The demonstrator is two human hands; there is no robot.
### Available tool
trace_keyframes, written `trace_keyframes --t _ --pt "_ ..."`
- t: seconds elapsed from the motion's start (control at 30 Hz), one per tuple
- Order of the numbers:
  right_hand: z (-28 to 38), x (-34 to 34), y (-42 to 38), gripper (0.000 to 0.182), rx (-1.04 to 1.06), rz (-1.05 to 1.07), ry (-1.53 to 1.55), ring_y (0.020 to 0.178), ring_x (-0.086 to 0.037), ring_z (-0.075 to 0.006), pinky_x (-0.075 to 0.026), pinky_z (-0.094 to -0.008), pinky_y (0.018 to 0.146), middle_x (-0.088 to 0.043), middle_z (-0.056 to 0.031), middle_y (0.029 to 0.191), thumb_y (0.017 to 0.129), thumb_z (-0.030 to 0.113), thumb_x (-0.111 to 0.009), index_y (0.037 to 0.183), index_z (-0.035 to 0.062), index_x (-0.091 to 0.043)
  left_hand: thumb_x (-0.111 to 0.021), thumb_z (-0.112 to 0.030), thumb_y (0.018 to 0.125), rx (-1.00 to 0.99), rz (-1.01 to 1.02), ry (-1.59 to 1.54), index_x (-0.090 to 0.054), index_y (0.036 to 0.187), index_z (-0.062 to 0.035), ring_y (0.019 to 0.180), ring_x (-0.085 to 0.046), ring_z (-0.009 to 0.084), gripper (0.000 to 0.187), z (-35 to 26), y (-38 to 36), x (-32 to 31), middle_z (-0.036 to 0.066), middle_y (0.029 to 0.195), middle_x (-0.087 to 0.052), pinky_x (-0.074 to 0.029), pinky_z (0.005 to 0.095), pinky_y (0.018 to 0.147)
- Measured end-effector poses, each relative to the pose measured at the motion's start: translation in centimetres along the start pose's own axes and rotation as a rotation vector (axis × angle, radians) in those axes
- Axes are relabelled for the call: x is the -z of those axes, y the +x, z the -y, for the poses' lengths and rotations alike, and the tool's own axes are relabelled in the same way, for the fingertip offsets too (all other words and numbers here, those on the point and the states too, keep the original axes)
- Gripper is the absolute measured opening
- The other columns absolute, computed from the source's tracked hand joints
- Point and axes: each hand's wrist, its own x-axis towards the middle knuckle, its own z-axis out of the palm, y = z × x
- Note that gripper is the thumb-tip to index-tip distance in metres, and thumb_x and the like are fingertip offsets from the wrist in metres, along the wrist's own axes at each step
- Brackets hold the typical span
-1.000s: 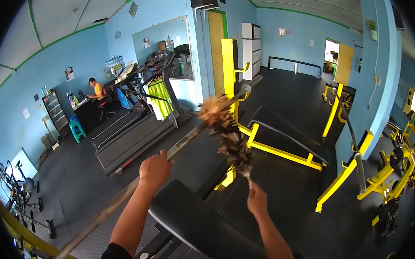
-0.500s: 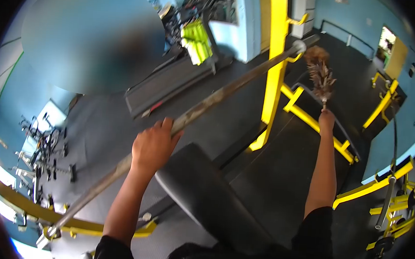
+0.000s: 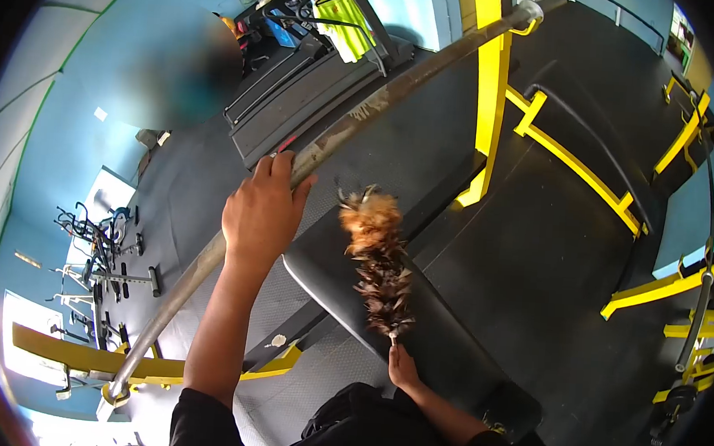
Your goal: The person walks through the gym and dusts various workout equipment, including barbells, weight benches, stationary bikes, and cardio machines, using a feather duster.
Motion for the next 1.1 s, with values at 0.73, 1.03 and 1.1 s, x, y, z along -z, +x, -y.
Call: trace_keyframes --t 0.73,1.03,1.1 --pt "-1.8 -11.5 -9.3 0.031 -0.309 -0.273 0.021 0.082 -0.060 -0.0464 -0.045 -0.0580 0.072 -0.060 -0.0260 0.100 0.100 0.035 -0.036 0.103 0.0066 -0.047 -0.051 -0.029 0.092 -0.548 0.129 -0.378 -0.022 0.151 -0.0082 0.146 -0.006 0.0368 0.069 5.5 -17.5 -27.0 0.017 0.158 -0.011 -0.010 0.0544 0.116" --pt "-13.5 -14.9 -17.1 0.040 -1.063 -1.092 0.337 0.095 -0.058 -0.0502 -0.046 -0.0571 0.080 -0.061 -0.0293 0.102 0.100 0.034 -0.034 0.103 -0.0013 -0.053 -0.046 -0.039 0.094 -1.036 0.367 -0.050 -0.026 0.150 -0.0084 0.147 -0.006 0.0363 0.066 0.6 -25.2 -29.3 0.016 0.158 -0.013 -0.005 0.0599 0.114" --pt "-11.1 -16.2 -15.4 0.042 -0.886 -1.007 0.268 0.096 -0.058 -0.0505 -0.045 -0.0567 0.081 -0.061 -0.0299 0.103 0.100 0.035 -0.033 0.102 -0.0011 -0.053 -0.048 -0.038 0.093 -1.166 0.398 -0.099 -0.026 0.150 -0.0084 0.146 -0.007 0.0364 0.067 0.0 -26.9 -29.4 0.016 0.158 -0.015 -0.006 0.0596 0.114"
